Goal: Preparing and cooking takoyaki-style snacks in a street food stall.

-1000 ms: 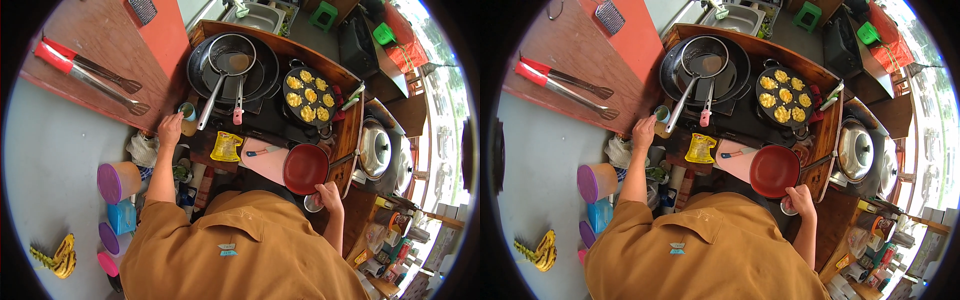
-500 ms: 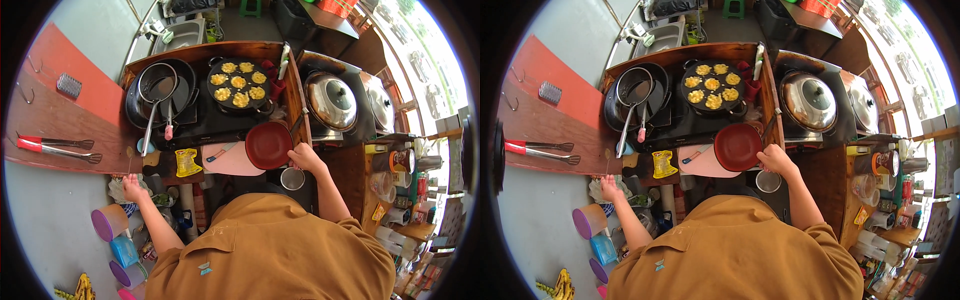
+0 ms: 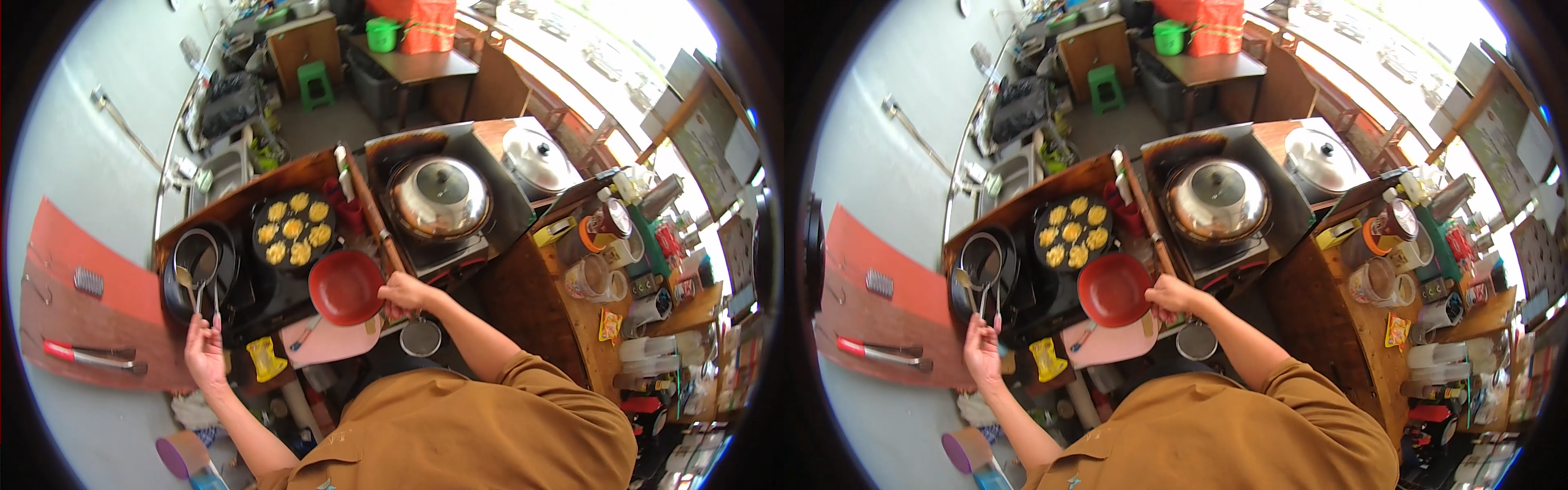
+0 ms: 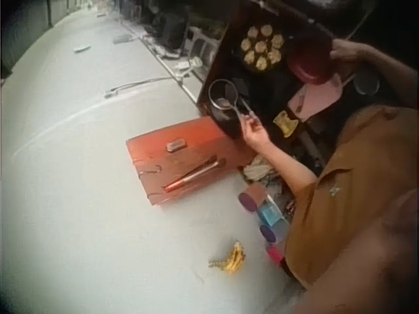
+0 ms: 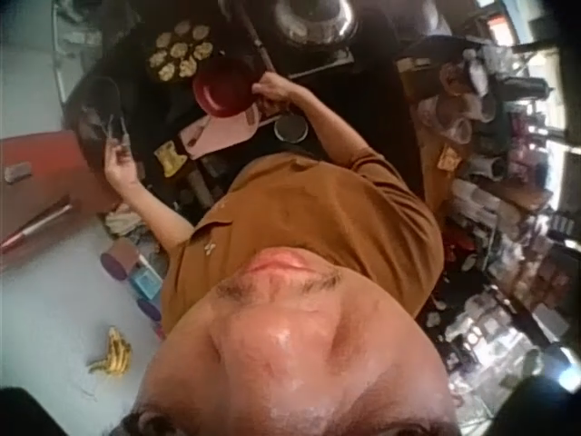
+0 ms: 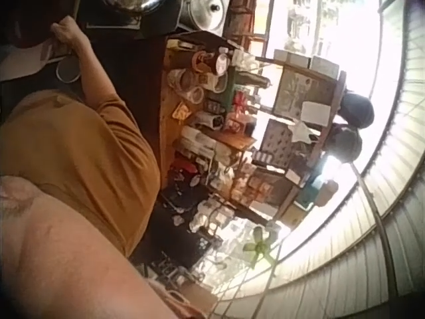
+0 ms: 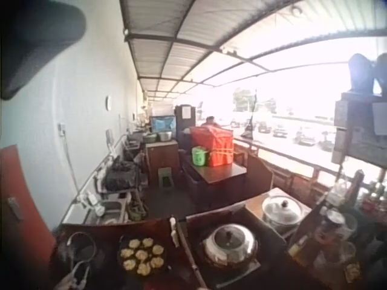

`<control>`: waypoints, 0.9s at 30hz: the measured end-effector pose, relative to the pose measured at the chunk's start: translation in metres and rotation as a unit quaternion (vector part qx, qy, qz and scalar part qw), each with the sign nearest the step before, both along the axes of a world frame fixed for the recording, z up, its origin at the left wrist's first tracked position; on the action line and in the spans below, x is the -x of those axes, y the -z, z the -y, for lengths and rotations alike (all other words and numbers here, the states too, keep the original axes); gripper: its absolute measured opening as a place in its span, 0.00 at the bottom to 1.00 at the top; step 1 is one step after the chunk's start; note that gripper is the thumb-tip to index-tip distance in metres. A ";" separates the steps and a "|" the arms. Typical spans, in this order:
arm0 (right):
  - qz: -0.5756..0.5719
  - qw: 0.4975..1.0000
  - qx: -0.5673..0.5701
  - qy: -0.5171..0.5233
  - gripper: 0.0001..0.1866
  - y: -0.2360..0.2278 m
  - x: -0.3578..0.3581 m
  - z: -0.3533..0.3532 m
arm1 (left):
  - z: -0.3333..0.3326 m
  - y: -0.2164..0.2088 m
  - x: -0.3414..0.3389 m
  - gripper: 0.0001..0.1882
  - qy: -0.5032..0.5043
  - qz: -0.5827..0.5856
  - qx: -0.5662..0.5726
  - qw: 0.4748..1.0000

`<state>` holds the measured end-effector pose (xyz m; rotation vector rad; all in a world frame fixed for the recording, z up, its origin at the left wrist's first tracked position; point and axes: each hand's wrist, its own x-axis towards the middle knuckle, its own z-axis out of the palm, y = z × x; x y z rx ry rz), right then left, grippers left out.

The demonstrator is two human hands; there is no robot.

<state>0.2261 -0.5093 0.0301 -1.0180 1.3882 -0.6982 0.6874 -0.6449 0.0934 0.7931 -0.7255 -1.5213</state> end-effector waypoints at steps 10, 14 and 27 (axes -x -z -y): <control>-0.059 0.995 0.084 0.011 0.23 0.021 -0.002 0.001 | 0.136 0.084 0.130 0.17 0.318 -0.178 -0.171 0.915; 0.013 0.989 0.128 0.069 0.22 0.004 -0.006 -0.008 | 0.129 0.051 0.162 0.14 0.298 -0.091 -0.180 0.933; 0.011 0.988 0.097 0.121 0.22 -0.003 -0.009 -0.017 | 0.250 0.122 0.136 0.16 0.301 0.431 0.493 0.694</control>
